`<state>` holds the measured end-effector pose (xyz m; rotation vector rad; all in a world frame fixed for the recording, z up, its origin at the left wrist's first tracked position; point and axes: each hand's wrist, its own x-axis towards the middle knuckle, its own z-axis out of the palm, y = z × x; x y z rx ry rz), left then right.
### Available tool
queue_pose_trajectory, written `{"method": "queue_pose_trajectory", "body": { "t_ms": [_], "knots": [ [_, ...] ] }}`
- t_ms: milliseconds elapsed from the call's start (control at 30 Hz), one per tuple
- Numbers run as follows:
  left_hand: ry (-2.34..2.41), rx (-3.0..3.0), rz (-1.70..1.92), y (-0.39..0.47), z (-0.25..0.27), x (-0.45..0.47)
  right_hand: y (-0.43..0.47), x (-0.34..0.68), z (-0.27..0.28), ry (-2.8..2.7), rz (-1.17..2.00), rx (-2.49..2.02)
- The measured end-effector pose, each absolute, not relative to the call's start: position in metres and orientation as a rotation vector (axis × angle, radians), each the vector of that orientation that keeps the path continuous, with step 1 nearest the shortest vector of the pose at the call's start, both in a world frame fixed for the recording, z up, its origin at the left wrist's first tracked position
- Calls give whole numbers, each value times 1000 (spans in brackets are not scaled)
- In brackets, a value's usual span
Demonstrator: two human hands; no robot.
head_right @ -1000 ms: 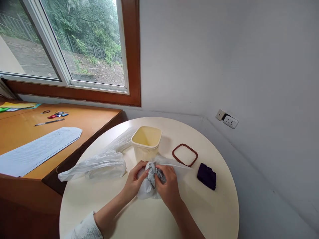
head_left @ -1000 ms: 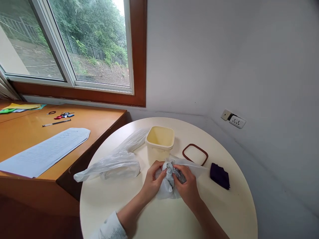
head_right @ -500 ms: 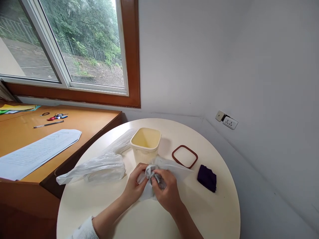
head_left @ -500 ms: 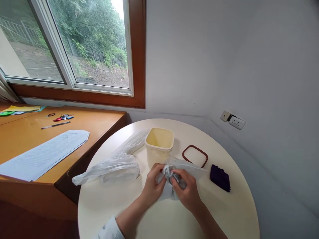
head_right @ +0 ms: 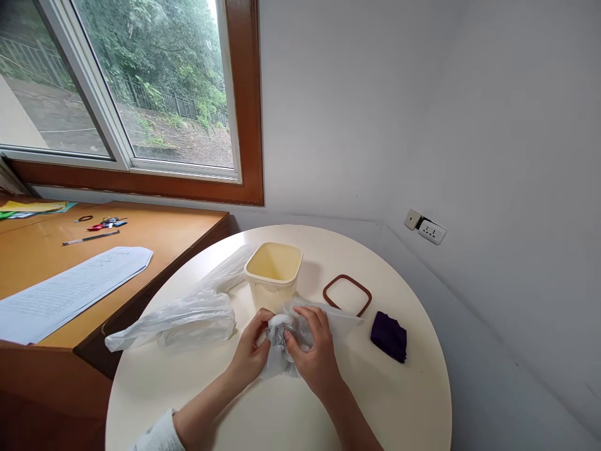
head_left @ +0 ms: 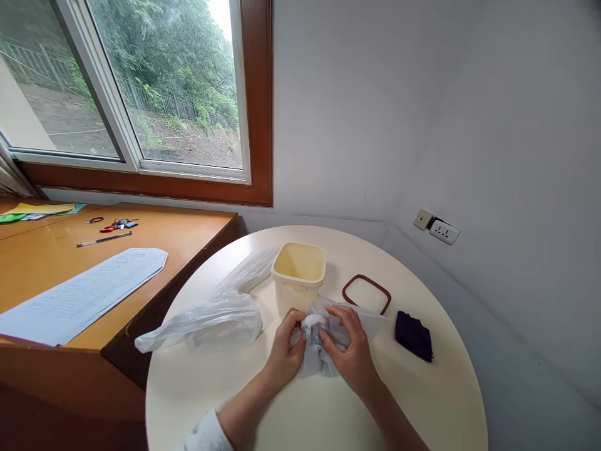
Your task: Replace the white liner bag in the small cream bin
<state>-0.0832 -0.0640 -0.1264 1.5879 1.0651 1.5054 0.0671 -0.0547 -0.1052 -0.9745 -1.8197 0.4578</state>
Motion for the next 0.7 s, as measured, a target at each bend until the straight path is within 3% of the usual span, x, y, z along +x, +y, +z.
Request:
{"method": "queue_pose_trajectory", "body": {
  "t_ms": [267,700],
  "knots": [
    [1086,1583,1508,-63,-129,-83,-55,67,-98,-1899,635,-897],
    [1039,1712,1447,-68,-112,-85,-57,61,-111,-1840,524,-1009]
  ]
}}
